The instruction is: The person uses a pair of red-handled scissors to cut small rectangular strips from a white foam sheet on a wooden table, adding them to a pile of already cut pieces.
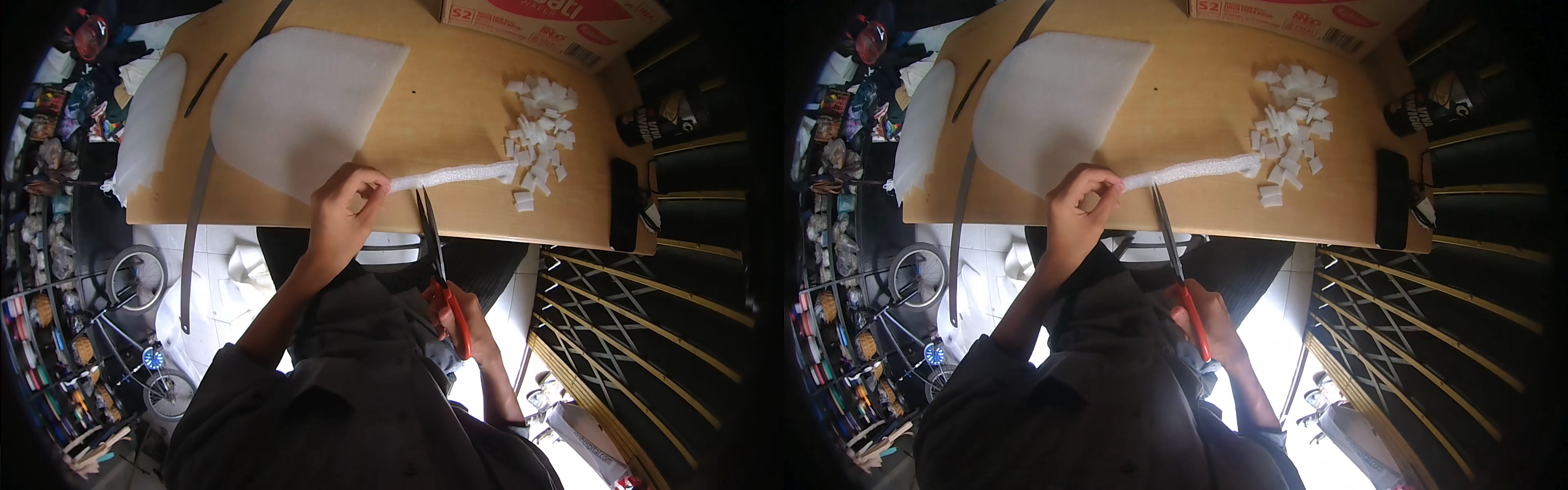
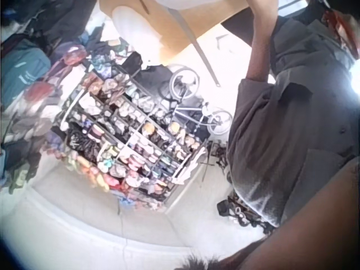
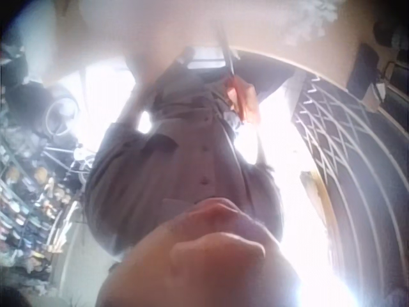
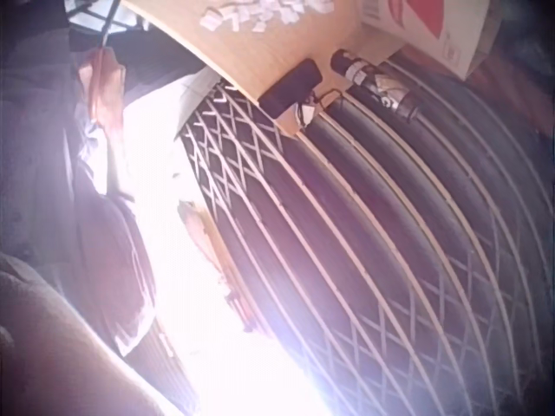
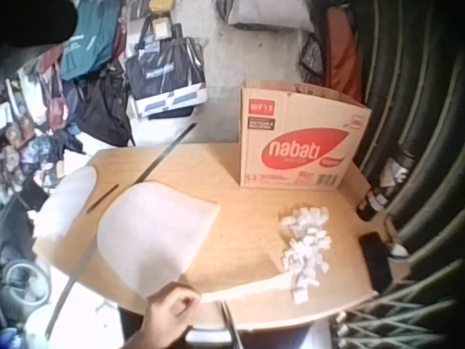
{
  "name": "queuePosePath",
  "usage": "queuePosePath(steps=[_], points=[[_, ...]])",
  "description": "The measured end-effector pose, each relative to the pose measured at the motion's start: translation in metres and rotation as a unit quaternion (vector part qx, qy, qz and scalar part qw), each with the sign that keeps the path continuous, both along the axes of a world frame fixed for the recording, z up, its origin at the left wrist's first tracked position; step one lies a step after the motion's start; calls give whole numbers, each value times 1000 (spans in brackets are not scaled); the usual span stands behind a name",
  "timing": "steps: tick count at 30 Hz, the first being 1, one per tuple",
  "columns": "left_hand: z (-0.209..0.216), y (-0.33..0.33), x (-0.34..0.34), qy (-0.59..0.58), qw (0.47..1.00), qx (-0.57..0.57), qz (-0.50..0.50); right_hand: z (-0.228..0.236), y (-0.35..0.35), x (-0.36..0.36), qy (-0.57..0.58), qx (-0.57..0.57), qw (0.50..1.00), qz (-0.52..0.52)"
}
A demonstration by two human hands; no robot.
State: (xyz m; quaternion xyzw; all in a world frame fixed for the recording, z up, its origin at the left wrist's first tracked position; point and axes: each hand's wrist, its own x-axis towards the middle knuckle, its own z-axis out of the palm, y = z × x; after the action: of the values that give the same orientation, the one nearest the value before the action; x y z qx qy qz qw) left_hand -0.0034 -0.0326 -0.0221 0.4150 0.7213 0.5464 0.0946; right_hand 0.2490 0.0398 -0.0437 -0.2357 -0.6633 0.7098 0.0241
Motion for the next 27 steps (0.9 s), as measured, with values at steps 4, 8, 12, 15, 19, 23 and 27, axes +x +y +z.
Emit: queuePosePath(steps=[4,8,12,15,19,23,27], points=[[1,4,6,-156,987,35,12,1,-1,1,12,66,998,-6],[2,4,13,-264,961,67,-53,0,-3,0,14,71,997,-13],[1,0,7,-308,947,39,-82,-4,0,-3,-13,51,999,-3],[2,0,2,-301,949,18,-87,-5,2,-3,0,54,999,3],[2,-1,-1,-301,948,-16,-101,-9,4,1,-2,60,998,8],[9,2,-2,-276,950,-83,-124,-14,8,1,-7,47,999,13],[6,2,-5,-259,952,-98,-135,-10,8,-3,-18,49,999,7]])
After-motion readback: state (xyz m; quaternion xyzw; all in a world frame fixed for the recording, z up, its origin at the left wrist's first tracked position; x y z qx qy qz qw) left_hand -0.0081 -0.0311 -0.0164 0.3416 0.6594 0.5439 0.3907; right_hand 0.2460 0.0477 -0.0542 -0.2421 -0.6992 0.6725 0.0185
